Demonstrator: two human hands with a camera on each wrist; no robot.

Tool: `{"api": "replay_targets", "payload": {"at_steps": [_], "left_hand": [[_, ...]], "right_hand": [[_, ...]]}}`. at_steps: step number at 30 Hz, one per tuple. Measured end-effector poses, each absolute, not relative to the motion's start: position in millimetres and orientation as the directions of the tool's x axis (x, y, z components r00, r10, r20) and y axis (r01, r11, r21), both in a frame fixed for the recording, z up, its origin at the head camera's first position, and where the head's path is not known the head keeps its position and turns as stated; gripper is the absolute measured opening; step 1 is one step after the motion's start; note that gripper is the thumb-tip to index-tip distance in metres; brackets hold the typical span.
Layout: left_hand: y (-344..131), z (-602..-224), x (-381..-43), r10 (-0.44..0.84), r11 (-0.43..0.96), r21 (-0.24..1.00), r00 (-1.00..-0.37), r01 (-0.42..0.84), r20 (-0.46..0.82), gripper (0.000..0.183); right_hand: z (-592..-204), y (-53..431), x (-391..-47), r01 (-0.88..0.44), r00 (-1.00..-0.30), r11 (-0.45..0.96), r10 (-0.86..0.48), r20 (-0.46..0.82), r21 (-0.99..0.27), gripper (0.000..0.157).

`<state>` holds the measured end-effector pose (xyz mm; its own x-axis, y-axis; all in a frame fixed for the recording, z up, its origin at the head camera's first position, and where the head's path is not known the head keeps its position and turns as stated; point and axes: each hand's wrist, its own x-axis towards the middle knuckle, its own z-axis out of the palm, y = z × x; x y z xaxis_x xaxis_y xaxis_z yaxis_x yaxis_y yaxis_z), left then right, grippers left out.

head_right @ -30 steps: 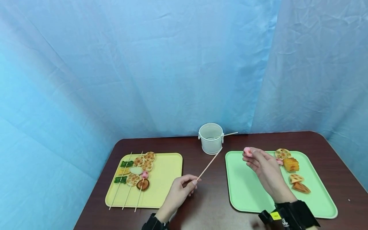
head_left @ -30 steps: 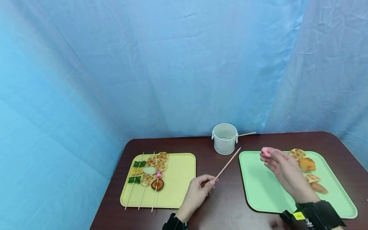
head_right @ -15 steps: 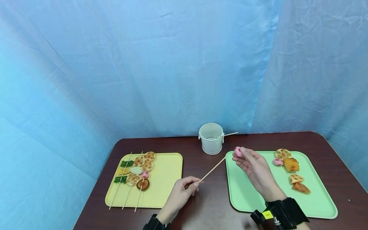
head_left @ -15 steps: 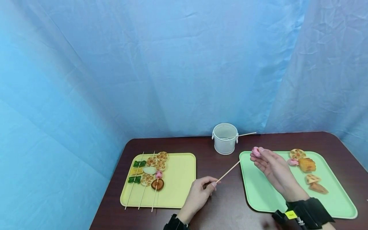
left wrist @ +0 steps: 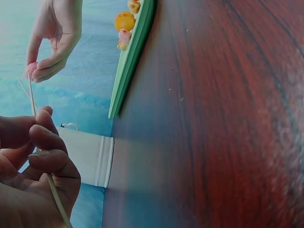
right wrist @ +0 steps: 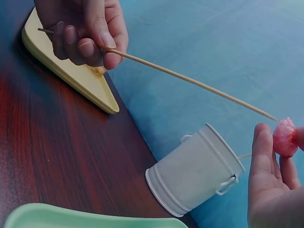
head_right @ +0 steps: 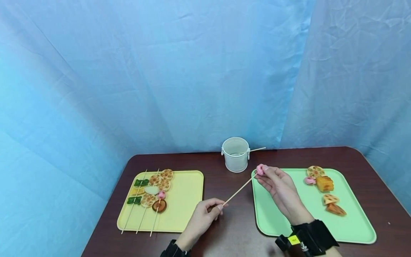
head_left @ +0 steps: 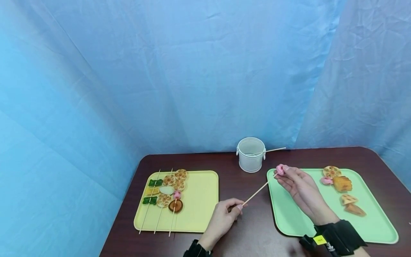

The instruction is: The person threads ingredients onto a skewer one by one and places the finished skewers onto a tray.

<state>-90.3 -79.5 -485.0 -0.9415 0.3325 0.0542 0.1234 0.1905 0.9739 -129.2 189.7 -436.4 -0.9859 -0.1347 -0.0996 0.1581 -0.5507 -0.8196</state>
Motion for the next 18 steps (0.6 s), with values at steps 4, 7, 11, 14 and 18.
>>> {"api": "replay_targets", "payload": {"at_steps": [4, 7, 11, 14, 18], "left_hand": [[-80, -486, -90, 0.329, 0.2, 0.973, -0.943, 0.112, 0.041, 0.017], [-79, -486, -90, 0.327, 0.2, 0.974, -0.944, 0.106, 0.036, 0.017], [-78, -486, -89, 0.306, 0.186, 0.98, -0.952, 0.065, 0.005, 0.018], [-76, -487, -88, 0.28, 0.165, 0.986, -0.959, 0.011, -0.037, 0.016], [-72, -488, -88, 0.271, 0.149, 0.989, -0.961, -0.006, -0.046, 0.016]], "right_hand": [[-437, 186, -129, 0.136, -0.99, -0.5, -0.103, -0.097, -0.855, 0.015], [-436, 183, -129, 0.1, -0.995, -0.442, -0.067, -0.078, -0.892, 0.016], [-435, 180, -129, 0.032, -0.999, -0.364, -0.029, -0.023, -0.931, 0.022], [-434, 177, -128, 0.001, -1.0, -0.283, -0.004, 0.0, -0.959, 0.028], [-433, 172, -127, 0.009, -1.0, -0.157, 0.016, -0.012, -0.988, 0.035]]}}
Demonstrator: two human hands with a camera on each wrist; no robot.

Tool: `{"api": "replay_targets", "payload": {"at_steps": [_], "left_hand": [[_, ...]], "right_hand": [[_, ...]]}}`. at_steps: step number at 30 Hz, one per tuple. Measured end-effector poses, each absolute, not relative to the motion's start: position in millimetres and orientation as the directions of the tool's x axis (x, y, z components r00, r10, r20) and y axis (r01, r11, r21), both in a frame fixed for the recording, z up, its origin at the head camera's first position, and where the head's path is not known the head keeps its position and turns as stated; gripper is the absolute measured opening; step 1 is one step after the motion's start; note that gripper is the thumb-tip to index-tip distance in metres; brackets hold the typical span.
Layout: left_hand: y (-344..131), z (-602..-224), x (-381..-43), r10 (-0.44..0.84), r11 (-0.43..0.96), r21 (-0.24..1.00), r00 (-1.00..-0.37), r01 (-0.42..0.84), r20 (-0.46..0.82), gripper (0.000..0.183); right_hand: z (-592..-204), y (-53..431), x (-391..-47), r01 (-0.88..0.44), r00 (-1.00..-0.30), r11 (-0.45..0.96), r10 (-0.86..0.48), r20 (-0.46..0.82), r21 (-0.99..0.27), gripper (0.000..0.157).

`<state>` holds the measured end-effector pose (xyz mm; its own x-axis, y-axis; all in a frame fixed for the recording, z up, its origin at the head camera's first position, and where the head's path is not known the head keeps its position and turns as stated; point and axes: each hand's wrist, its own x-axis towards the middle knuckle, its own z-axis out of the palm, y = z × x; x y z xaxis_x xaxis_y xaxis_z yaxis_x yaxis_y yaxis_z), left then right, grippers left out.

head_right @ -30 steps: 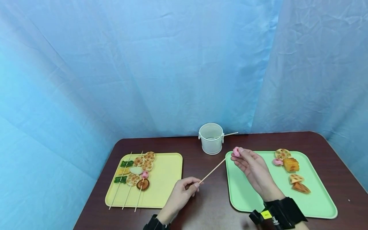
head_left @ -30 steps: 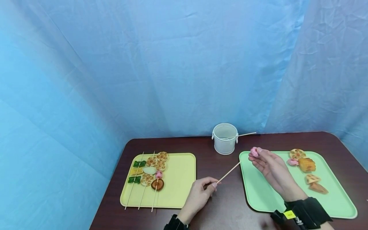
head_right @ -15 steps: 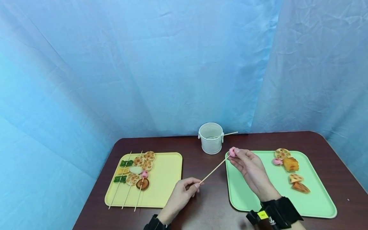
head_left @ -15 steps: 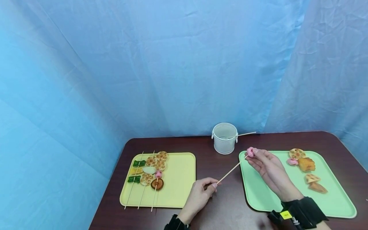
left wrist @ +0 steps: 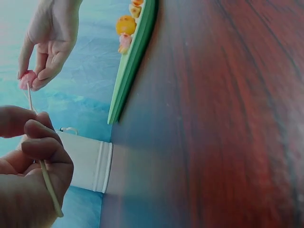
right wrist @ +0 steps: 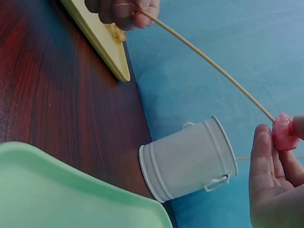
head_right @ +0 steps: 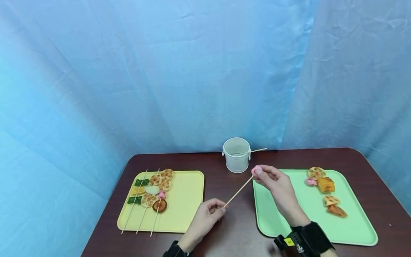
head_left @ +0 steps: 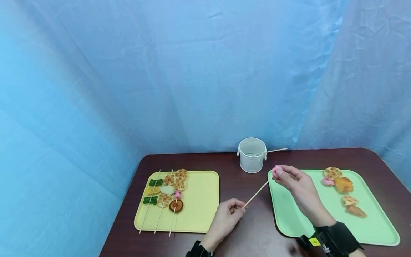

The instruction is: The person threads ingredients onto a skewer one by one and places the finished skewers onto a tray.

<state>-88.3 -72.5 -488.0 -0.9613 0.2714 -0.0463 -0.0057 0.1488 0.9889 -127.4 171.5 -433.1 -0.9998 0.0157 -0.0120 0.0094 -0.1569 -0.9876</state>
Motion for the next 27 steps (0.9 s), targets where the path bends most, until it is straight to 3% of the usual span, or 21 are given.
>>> {"api": "replay_targets", "payload": {"at_steps": [5, 15, 27], "left_hand": [[-68, -487, -89, 0.274, 0.113, 0.993, -0.962, 0.02, -0.012, 0.017], [-57, -481, -91, 0.217, 0.069, 0.996, -0.974, -0.056, -0.069, 0.017], [-49, -478, -94, 0.184, 0.014, 0.993, -0.976, -0.115, -0.115, 0.011]], "right_hand": [[-433, 166, -125, 0.019, -1.0, -0.072, 0.012, -0.02, -0.997, 0.039], [-439, 151, -121, 0.042, -0.999, 0.036, -0.033, -0.043, -0.998, 0.052], [-447, 135, -116, 0.07, -0.996, 0.062, -0.054, -0.073, -0.996, 0.049]]}}
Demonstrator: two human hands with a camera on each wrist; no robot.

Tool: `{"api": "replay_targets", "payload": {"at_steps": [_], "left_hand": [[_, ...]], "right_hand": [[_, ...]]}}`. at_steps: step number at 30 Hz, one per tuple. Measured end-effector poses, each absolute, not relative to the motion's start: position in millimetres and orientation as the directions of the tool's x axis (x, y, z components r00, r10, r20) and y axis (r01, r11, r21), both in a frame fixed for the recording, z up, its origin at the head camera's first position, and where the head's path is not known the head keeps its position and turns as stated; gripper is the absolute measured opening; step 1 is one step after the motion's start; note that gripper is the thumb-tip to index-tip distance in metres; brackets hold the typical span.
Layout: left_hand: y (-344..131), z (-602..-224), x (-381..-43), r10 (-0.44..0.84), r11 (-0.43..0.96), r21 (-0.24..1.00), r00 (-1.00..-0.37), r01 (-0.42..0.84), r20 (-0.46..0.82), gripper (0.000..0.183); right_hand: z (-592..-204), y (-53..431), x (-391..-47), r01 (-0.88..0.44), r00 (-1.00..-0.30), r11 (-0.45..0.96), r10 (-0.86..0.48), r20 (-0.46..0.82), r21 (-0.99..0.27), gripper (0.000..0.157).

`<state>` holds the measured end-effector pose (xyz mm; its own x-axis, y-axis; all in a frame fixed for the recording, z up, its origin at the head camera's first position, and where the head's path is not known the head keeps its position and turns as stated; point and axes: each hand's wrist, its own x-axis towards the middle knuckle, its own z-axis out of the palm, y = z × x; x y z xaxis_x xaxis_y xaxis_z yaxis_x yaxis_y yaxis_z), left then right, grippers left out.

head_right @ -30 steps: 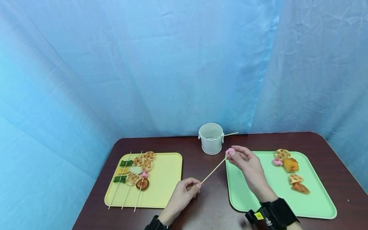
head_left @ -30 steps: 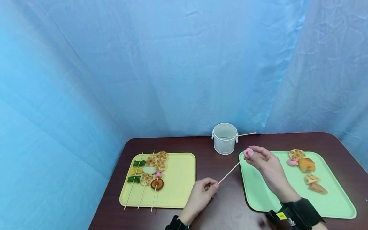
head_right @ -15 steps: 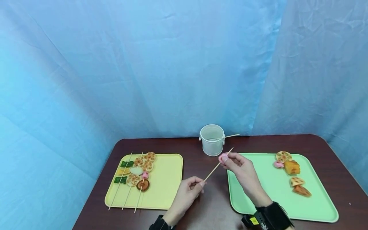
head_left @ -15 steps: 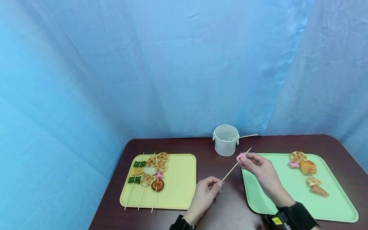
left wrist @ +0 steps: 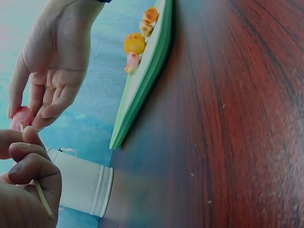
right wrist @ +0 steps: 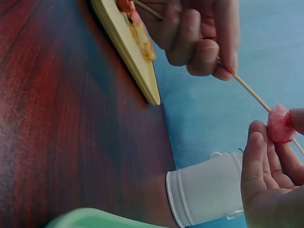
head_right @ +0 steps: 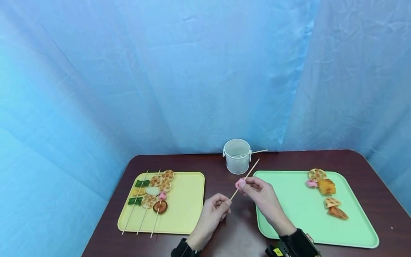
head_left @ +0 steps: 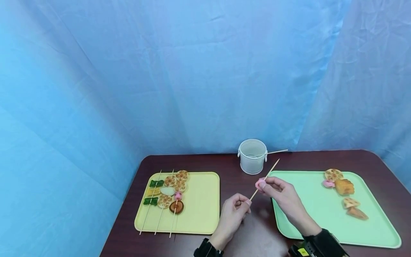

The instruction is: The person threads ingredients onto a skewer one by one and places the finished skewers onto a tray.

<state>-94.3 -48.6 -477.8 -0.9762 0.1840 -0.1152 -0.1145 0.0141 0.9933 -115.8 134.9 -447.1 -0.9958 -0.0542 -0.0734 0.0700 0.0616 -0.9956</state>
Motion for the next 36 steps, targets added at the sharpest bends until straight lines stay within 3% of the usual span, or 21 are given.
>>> {"api": "replay_targets", "payload": {"at_steps": [19, 36], "left_hand": [[-41, -478, -93, 0.132, -0.053, 0.987, -0.981, -0.15, -0.142, 0.012], [-41, -479, -93, 0.131, -0.071, 0.988, -0.983, -0.14, -0.13, 0.016]], "right_hand": [[-459, 123, -108, 0.083, -0.993, 0.071, -0.077, -0.089, -0.994, 0.037], [-461, 123, -105, 0.112, -0.987, 0.119, -0.104, -0.124, -0.987, 0.042]]}}
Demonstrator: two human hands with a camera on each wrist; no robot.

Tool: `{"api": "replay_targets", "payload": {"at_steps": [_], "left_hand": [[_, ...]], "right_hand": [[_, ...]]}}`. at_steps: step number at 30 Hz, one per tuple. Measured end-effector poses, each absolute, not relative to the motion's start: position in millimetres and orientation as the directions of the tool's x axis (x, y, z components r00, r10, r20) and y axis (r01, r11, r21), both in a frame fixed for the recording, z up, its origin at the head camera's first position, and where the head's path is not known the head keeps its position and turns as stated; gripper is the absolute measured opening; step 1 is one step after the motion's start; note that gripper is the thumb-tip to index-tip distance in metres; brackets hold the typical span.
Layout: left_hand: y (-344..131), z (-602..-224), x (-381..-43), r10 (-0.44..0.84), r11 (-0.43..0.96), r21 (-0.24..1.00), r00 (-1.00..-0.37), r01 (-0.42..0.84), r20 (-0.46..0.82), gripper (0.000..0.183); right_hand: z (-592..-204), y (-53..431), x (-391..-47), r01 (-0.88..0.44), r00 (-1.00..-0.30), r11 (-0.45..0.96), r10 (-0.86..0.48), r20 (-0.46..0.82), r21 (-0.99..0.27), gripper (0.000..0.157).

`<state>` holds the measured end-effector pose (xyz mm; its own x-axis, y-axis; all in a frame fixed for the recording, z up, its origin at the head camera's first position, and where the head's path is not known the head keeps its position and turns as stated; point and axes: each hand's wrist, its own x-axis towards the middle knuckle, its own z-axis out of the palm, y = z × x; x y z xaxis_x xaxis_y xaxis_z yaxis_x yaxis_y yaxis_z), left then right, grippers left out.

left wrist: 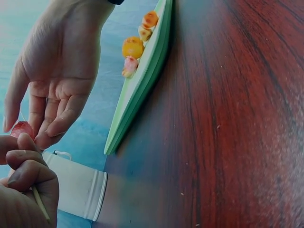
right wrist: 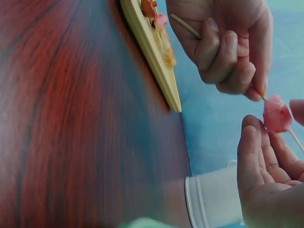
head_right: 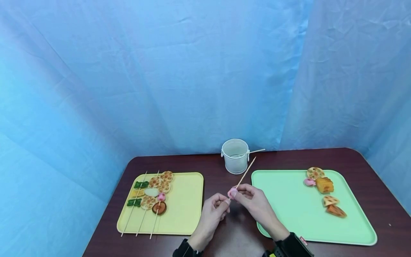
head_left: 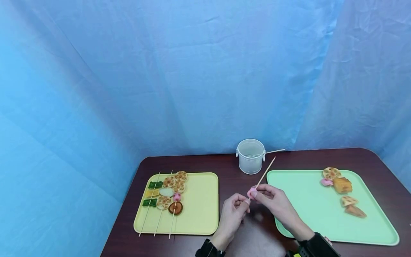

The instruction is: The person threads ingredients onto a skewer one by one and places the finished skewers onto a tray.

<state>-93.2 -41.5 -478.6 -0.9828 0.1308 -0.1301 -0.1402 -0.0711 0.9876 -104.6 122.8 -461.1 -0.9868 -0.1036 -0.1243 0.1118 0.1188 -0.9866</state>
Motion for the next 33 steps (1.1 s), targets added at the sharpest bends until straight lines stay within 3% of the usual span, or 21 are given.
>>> {"api": "replay_targets", "payload": {"at_steps": [15, 21, 33], "left_hand": [[-54, -488, -92, 0.133, -0.076, 0.978, -0.974, -0.192, -0.181, 0.014], [-60, -491, -91, 0.133, -0.062, 0.982, -0.977, -0.176, -0.167, 0.014], [-65, -495, -89, 0.148, -0.031, 0.983, -0.974, -0.179, -0.173, 0.017]], "right_hand": [[-447, 211, -110, 0.035, -0.999, 0.424, 0.024, -0.027, -0.905, 0.052], [-434, 256, -119, 0.022, -0.999, 0.541, -0.022, -0.04, -0.841, 0.055], [-434, 309, -130, -0.036, -0.999, 0.884, -0.037, 0.008, -0.466, 0.056]]}}
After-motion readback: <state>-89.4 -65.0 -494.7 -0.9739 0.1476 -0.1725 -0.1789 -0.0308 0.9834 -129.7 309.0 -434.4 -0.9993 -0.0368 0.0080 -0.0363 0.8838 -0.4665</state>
